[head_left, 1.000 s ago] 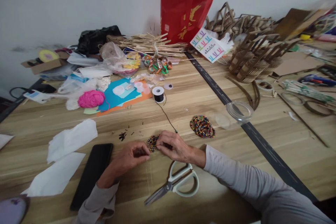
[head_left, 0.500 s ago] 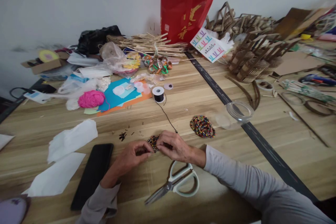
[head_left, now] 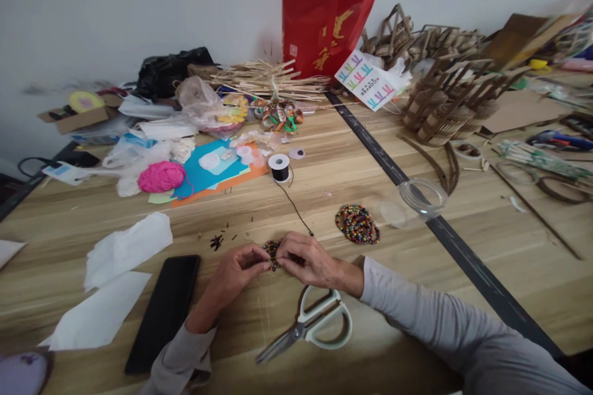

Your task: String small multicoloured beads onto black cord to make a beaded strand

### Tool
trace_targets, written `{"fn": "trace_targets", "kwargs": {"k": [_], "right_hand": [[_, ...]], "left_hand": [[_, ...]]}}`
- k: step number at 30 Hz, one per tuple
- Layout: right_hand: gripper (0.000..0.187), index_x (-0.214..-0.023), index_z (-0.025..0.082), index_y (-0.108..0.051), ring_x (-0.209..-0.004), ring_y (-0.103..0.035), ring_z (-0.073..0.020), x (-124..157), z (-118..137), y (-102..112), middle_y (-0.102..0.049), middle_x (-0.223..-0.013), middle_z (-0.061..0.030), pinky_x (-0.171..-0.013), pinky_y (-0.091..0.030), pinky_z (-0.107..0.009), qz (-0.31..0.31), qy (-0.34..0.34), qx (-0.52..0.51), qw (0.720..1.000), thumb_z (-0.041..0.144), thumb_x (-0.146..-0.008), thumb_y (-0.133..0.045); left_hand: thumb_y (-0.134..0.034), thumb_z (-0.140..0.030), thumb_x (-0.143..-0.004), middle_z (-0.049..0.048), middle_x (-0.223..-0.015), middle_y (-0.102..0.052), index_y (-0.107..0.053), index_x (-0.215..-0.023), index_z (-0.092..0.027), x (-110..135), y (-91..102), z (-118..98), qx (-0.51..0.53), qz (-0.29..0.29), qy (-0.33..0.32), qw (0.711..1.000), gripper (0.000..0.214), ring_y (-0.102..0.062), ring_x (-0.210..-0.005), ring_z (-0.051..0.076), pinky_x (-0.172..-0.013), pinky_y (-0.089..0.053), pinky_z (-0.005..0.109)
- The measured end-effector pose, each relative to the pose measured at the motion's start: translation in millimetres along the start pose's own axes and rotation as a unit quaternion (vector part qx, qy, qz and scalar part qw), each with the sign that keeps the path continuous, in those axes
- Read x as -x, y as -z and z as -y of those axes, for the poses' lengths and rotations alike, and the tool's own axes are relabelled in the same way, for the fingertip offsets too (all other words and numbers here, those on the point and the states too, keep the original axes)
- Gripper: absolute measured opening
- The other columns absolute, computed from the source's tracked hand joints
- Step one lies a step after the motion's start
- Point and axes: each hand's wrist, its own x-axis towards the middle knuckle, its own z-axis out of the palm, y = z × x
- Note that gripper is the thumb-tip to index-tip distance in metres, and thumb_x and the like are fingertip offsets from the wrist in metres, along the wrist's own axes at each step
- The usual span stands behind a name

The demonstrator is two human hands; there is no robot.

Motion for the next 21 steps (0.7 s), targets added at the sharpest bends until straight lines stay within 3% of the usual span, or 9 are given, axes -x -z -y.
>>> {"fn": "trace_targets", "kwargs": {"k": [12, 21], "right_hand": [[0.016, -0.079, 0.017, -0.054, -0.074, -0.054, -0.0162, -2.3, 1.4, 0.3, -0.058, -0.075, -0.0058, -0.067, -0.045, -0.026, -0.011, 0.013, -0.004, 1.000, 0.018, -0.093, -0.046], [0.016, -0.078, 0.017, -0.053, -0.073, -0.055, -0.0164, -1.9, 1.6, 0.9, -0.058, -0.074, -0.0060, -0.067, -0.046, -0.026, -0.001, 0.008, -0.004, 1.000, 0.018, -0.092, -0.046]], "left_hand": [[-0.072, -0.018, -0.064, 0.0006, -0.064, -0.068, -0.068, -0.070, -0.015, -2.5, -4.8, 2.2, 0.062, -0.041, -0.028, 0.997, 0.008, -0.061, -0.061, 0.014, -0.060, -0.048, 0.023], [-0.073, -0.018, -0.064, 0.0010, -0.064, -0.068, -0.068, -0.069, -0.015, -1.4, -5.9, 1.2, 0.061, -0.036, -0.017, 0.997, 0.008, -0.061, -0.061, 0.014, -0.059, -0.049, 0.023]]}}
